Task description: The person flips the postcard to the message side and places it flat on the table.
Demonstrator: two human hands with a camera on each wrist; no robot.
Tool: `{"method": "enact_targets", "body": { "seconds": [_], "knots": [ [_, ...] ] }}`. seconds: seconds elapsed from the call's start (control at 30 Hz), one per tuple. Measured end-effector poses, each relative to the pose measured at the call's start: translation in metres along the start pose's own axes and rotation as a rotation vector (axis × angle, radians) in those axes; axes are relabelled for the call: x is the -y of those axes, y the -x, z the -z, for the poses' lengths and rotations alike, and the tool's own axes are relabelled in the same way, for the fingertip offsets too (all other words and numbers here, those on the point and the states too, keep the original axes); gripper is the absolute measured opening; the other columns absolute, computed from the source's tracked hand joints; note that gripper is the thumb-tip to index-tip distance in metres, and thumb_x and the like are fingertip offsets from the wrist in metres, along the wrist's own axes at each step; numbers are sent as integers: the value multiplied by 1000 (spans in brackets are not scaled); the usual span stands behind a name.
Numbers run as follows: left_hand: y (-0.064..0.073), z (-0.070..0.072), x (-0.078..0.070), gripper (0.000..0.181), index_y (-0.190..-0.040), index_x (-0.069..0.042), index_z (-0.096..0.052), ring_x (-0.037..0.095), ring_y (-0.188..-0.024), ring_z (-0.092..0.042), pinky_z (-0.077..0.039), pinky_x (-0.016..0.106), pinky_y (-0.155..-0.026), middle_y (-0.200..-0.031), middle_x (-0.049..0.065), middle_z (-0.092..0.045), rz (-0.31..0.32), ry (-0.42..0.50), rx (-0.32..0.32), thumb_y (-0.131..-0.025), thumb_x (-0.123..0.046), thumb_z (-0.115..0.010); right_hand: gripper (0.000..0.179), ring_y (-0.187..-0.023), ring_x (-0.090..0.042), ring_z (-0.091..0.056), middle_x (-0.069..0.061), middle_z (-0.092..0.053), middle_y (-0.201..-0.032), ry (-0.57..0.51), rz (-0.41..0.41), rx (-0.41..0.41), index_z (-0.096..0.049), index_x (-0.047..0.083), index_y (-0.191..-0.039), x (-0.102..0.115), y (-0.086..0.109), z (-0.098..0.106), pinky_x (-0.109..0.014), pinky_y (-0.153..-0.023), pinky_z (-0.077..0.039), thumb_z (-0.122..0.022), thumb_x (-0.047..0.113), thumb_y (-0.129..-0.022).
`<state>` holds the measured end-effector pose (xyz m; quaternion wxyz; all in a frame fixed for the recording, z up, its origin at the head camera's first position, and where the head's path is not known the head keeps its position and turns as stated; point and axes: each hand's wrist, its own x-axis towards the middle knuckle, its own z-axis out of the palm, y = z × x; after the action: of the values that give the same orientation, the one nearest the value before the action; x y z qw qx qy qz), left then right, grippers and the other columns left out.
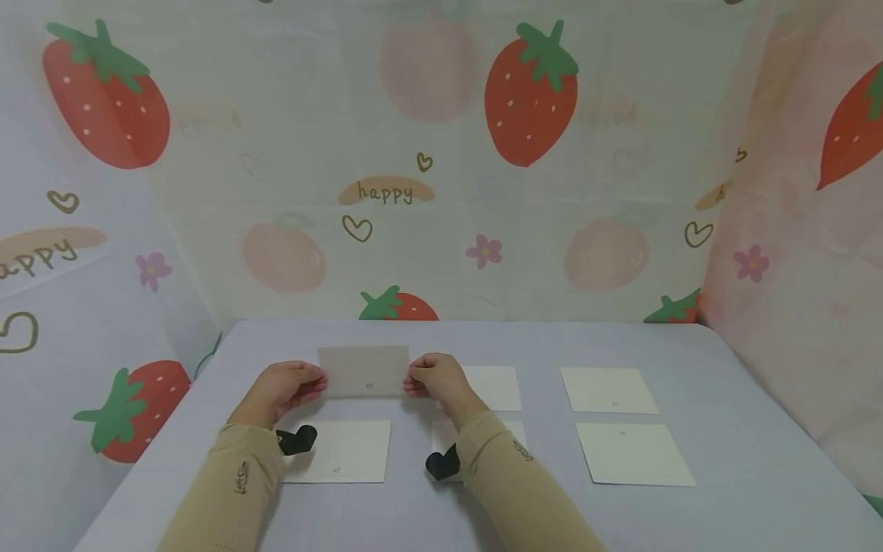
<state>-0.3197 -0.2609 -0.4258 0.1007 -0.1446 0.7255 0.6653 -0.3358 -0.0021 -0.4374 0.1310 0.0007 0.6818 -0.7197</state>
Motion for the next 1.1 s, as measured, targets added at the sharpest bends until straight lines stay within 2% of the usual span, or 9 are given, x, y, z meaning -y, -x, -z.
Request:
{"method": "enact_targets", "body": {
  "seconds": [0.3, 0.47, 0.57, 0.73, 0.87, 1.1],
  "knots": [
    [-1, 0, 2, 29, -105, 8, -51, 15, -76, -61, -49, 29, -72, -83, 9, -63, -17, 45, 13, -79, -4, -60, 14, -64, -17, -61, -13, -62, -73, -8, 15, 15, -56, -11, -91, 0, -1, 0, -30, -63, -51, -53, -1, -82],
    [-1, 0, 2, 29, -103, 8, -51, 19, -79, -61, -49, 30, -73, -82, 9, -63, -21, 51, -7, -77, -2, -62, 15, -65, -17, -61, -17, -62, -77, -18, 37, 27, -56, -14, -94, 0, 1, 0, -30, -65, -51, -50, -5, -82],
    [-1, 0, 2, 29, -104, 8, -52, 21, -83, -61, -48, 32, -76, -88, 13, -62, -20, 37, -21, -78, -2, -61, 16, -66, -18, -62, -17, -63, -80, -10, 46, 33, -56, -14, -95, 0, 1, 1, -30, -65, -51, -50, -5, -82],
    [1, 0, 3, 31, -111, 10, -50, 24, -91, -58, -47, 32, -78, -101, 18, -57, -42, 0, -8, -81, 1, -55, 18, -68, -18, -62, -16, -63, -79, 8, 37, 41, -56, -14, -96, -1, 1, 2, -29, -65, -51, -49, -3, -84],
    [1, 0, 2, 30, -112, 8, -50, 27, -97, -55, -47, 31, -79, -107, 20, -54, -34, -14, -7, -83, 0, -52, 21, -69, -18, -62, -16, -64, -81, 16, 25, 52, -56, -14, -98, -2, -1, 2, -28, -66, -51, -49, 2, -85],
    [-1, 2, 2, 30, -110, 6, -51, 19, -85, -60, -49, 28, -74, -93, 11, -60, -14, 2, -21, -84, -9, -54, 26, -71, -20, -62, -15, -63, -81, 8, 20, 56, -56, -13, -97, -1, -2, 3, -29, -67, -51, -54, 9, -84]
  ]
}}
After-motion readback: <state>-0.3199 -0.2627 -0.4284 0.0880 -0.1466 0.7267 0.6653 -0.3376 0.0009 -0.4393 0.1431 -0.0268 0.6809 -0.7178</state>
